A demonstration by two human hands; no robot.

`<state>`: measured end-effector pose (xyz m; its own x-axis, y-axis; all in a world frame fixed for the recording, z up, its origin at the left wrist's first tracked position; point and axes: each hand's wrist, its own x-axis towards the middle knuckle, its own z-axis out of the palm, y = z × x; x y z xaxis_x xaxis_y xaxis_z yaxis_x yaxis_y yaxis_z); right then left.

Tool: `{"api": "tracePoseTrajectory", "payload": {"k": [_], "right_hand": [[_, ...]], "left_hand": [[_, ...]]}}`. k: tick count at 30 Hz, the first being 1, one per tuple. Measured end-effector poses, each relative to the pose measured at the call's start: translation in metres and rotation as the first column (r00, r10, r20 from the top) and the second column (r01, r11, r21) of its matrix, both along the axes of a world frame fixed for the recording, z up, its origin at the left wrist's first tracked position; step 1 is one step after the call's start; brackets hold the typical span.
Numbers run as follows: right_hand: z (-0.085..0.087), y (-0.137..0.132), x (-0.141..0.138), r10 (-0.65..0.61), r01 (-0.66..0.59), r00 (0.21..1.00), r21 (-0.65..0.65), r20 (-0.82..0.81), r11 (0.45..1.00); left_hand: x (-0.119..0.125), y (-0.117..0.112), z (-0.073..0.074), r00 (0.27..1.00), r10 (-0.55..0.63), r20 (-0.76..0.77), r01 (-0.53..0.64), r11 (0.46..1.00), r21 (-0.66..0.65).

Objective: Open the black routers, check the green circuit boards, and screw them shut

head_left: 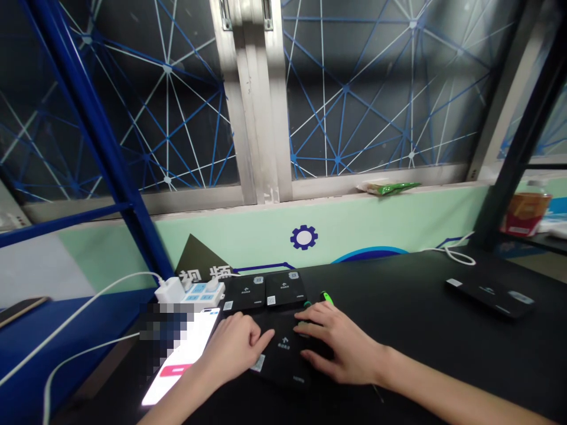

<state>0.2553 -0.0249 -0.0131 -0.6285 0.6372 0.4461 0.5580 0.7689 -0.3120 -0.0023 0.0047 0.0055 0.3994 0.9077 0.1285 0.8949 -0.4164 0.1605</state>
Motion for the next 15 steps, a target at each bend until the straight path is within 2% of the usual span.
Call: {"api": "tracePoseTrajectory", "payload": {"k": [8, 15], "right_hand": [[-0.004, -0.004, -0.008, -0.017, 0.020, 0.999, -0.107, 0.031, 0.994], [0.001, 0.003, -0.033, -0.095, 0.099, 0.991, -0.037, 0.094, 0.994]], "left_hand": [[0.006, -0.008, 0.000, 0.998, -0.058, 0.021, 0.058, 0.998, -0.021], [0.004, -0.005, 0.001, 0.999, -0.025, 0.038, 0.025, 0.999, -0.019]]}}
